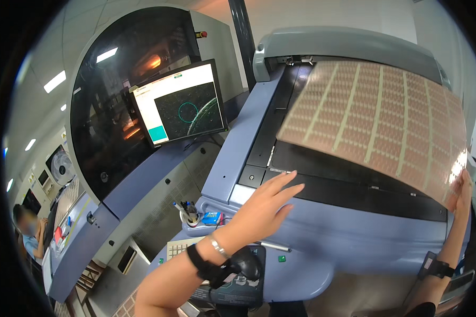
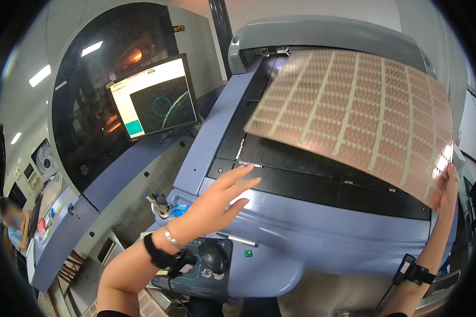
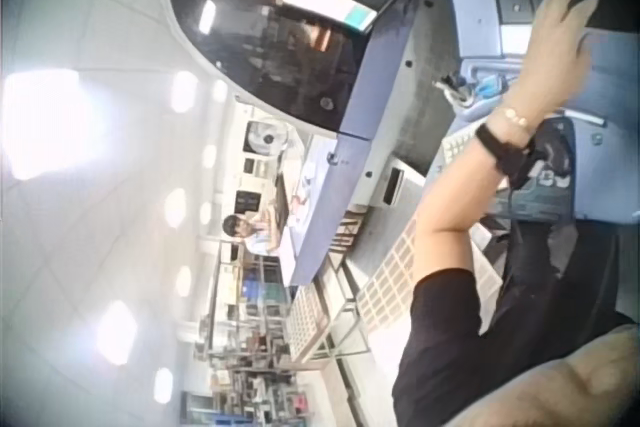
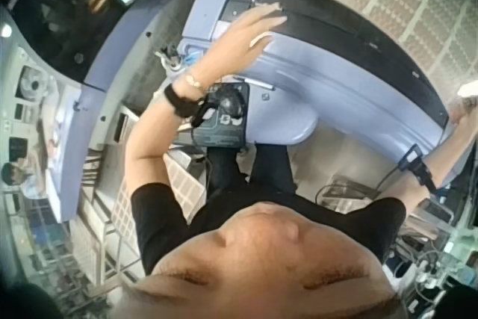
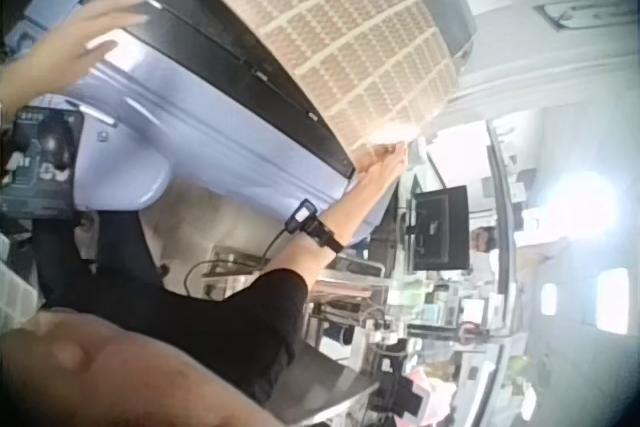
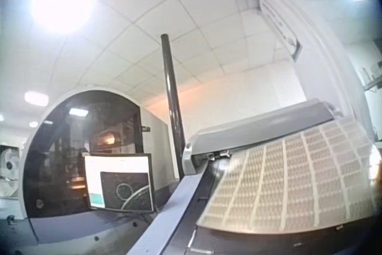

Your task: The person is inspecting and adjusting circuit board panels on an automated optical inspection machine, using a stylus to touch specific points on the boards and interacting with the control console.

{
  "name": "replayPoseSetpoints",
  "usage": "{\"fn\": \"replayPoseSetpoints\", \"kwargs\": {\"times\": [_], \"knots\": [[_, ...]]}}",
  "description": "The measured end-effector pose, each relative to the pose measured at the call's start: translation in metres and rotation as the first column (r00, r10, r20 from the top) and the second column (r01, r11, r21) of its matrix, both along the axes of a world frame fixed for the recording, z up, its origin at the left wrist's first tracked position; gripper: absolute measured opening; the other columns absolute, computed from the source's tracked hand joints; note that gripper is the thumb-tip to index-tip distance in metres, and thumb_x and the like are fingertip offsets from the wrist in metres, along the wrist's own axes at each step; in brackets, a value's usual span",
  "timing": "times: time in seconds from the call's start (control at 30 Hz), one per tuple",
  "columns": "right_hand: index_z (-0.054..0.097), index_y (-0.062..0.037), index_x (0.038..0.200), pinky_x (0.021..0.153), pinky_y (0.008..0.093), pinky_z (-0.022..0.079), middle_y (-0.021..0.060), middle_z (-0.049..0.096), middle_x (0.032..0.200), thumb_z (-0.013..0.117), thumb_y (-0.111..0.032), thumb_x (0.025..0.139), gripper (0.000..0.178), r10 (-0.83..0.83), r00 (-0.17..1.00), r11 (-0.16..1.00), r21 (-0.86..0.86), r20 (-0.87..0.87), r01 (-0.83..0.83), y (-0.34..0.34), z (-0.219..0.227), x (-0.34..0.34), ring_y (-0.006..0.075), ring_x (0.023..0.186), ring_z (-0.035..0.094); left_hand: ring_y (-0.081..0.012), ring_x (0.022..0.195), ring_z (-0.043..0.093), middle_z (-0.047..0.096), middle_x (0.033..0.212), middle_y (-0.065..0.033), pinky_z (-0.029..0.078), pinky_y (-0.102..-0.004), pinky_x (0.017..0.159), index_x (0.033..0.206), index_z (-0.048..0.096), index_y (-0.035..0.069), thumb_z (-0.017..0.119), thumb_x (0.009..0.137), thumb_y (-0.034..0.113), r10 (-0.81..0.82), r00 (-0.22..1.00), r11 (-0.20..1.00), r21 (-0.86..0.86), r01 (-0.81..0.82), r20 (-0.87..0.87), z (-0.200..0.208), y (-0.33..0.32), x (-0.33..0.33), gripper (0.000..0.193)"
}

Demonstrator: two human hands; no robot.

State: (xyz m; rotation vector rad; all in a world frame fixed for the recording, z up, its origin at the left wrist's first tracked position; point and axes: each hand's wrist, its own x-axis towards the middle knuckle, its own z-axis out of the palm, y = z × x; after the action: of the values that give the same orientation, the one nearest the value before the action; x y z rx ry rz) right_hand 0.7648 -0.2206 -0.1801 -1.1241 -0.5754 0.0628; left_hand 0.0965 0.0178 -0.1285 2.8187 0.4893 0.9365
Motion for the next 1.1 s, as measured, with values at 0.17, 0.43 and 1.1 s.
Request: {"fn": "replayPoseSetpoints", "kwargs": {"times": [0.17,0.43,1.1], "knots": [[0.056,-0.0158,0.077,0.051,0.0179,0.033,-0.011,0.042,0.066,0.059,-0.033,0.098,0.027,-0.047,0.995,0.979,-0.195,0.083,0.063,0.057,0.007,-0.001,0.0,0.058,0.041,-0.0373,0.136,0.039,0.04,0.149,-0.0159,0.037,-0.0467,0.11,0.138,0.049,0.012,0.062,0.091,0.011,0.067,0.998,0.993,0.094,-0.066,-0.013,-0.034,0.063,0.063,0.049],[0.061,-0.0061,0.081,0.038,0.0257,0.035,-0.0026,0.048,0.062,0.059,-0.023,0.095,0.022,-0.094,0.951,0.863,-0.452,0.293,0.225,0.1,0.019,0.019,0.007,0.042,0.042,-0.0358,0.137,0.037,0.041,0.149,-0.0121,0.032,-0.0546,0.111,0.141,0.046,0.019,0.057,0.096,0.028,0.281,0.956,0.952,0.155,-0.266,-0.089,-0.083,0.121,0.117,0.047],[0.056,-0.0064,0.123,0.08,0.0477,0.047,0.0266,0.061,0.096,0.05,-0.01,0.096,0.028,-0.03,0.564,0.661,-0.407,0.825,0.631,0.172,-0.036,-0.059,0.0445,0.09,0.058,-0.0345,0.137,0.037,0.041,0.148,-0.0145,0.03,-0.0505,0.114,0.141,0.047,0.016,0.059,0.094,0.031,0.244,0.968,0.964,0.126,-0.236,-0.053,-0.091,0.107,0.089,0.051]]}}
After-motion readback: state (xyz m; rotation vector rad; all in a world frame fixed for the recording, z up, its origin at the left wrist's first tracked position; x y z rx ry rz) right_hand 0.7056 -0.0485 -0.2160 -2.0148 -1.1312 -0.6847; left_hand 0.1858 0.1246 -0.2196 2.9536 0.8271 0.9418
